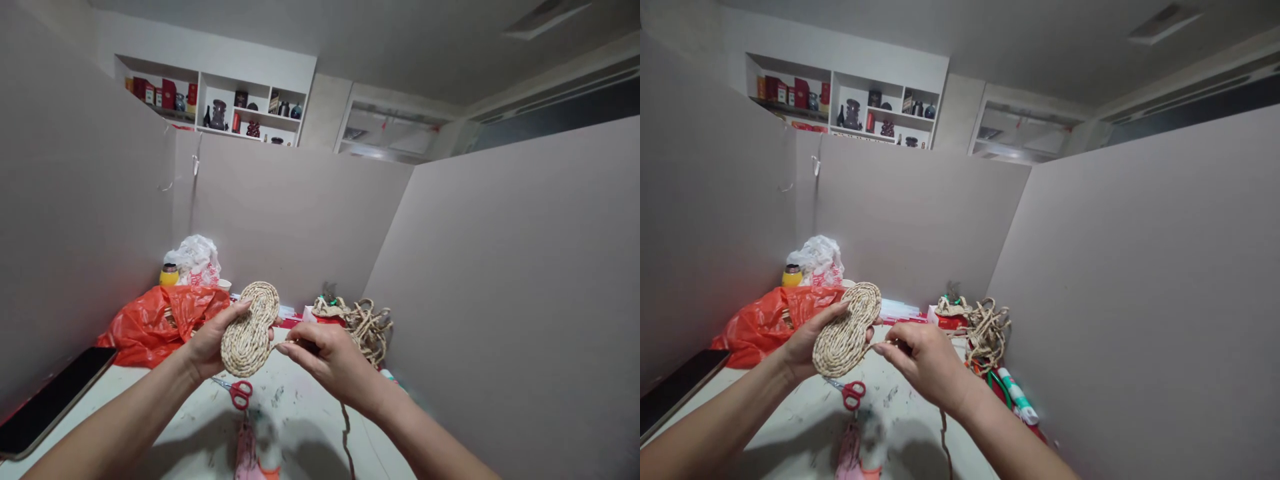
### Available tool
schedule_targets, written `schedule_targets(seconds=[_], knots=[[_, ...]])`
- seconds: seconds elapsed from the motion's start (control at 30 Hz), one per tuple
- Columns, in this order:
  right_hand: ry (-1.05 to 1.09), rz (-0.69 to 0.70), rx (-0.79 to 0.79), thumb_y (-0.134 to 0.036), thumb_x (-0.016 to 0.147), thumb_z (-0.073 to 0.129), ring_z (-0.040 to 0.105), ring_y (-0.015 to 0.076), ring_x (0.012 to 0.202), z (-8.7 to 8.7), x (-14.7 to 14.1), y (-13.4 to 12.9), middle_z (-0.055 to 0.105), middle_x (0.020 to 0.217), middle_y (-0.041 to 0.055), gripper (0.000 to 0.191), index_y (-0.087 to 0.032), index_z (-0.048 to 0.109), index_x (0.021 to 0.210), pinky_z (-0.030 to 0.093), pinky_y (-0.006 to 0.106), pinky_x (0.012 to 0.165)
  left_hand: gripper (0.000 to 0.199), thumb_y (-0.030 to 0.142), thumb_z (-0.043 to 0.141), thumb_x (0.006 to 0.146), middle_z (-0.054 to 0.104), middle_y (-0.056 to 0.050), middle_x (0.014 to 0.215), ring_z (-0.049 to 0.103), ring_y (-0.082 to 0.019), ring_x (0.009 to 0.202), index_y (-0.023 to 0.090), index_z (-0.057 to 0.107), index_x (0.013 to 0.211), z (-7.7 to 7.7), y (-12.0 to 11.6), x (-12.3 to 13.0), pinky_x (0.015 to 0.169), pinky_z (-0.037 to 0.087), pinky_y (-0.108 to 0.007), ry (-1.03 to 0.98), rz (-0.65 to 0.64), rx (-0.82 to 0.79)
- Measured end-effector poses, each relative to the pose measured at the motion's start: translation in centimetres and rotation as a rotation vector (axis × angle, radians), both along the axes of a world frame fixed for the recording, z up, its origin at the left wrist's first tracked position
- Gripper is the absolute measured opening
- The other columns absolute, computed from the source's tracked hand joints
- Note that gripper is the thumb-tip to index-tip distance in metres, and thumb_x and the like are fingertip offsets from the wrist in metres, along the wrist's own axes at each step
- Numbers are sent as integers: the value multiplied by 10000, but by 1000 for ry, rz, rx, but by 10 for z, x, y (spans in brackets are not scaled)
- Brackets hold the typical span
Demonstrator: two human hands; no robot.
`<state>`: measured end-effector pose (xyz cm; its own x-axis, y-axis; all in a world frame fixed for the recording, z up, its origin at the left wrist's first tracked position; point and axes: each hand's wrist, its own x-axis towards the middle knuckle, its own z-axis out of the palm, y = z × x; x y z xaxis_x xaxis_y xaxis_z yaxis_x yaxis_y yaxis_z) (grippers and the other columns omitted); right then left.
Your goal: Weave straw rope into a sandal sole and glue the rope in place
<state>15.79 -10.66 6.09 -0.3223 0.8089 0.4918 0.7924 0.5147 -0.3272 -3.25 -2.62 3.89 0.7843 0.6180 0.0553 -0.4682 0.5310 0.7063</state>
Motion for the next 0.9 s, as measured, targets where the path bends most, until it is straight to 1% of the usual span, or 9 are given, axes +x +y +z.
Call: schedule_targets(seconds=[0.13, 0.23, 0.37, 0.47, 0.53, 0.73, 0.8, 0.9], knots=[[-7, 0, 5, -325, 886, 567, 392, 97, 517, -3, 3, 3, 502, 565, -38, 287, -170, 589, 646, 305, 232, 519, 322, 272, 453, 911, 733, -165, 838, 696, -187, 667, 38, 664, 980, -1, -1, 4, 638, 569, -292, 25, 68, -42], [-14, -2, 14, -331, 876, 589, 411, 95, 515, -6, 5, 4, 523, 571, -34, 268, -166, 607, 666, 309, 228, 517, 321, 278, 460, 906, 725, -157, 768, 692, -194, 638, 35, 663, 958, -5, -2, 5, 613, 574, -303, 77, 74, -36], [-26, -1, 34, -332, 855, 626, 428, 100, 519, -10, 9, 5, 554, 591, -19, 247, -164, 619, 673, 311, 232, 519, 352, 360, 549, 847, 710, -127, 706, 700, -241, 636, 45, 656, 963, -10, -2, 6, 600, 585, -356, 131, -2, -21], [-26, 12, 49, -299, 854, 626, 421, 101, 516, -12, 12, 6, 538, 584, -23, 232, -168, 598, 666, 318, 230, 520, 415, 413, 630, 775, 706, -111, 718, 710, -268, 649, 44, 653, 965, -12, 0, 7, 557, 581, -325, 133, -84, -12], [-22, 25, 59, -262, 857, 618, 420, 102, 519, -12, 13, 7, 521, 584, -28, 207, -170, 581, 675, 325, 226, 519, 434, 425, 646, 757, 706, -109, 738, 711, -270, 636, 47, 650, 969, -14, 2, 8, 524, 578, -312, 126, -119, -1], [-7, 82, 102, -207, 879, 569, 437, 112, 553, -10, 18, 10, 508, 612, -21, 186, -175, 554, 697, 349, 228, 537, 405, 428, 655, 754, 705, -91, 807, 707, -258, 608, 89, 651, 975, -17, 4, 11, 505, 583, -323, 113, -130, 23], [-7, 104, 115, -195, 880, 564, 452, 115, 573, -11, 19, 10, 530, 640, -12, 149, -175, 559, 733, 359, 231, 552, 411, 436, 654, 754, 701, -93, 791, 704, -249, 607, 86, 655, 969, -18, 4, 12, 513, 585, -323, 116, -142, 29], [-10, 124, 141, -179, 892, 539, 441, 116, 580, -12, 20, 9, 528, 662, -9, 128, -178, 546, 764, 356, 238, 561, 440, 451, 633, 772, 699, -123, 792, 695, -228, 617, 64, 655, 981, -19, 4, 12, 527, 581, -312, 142, -165, 37]])
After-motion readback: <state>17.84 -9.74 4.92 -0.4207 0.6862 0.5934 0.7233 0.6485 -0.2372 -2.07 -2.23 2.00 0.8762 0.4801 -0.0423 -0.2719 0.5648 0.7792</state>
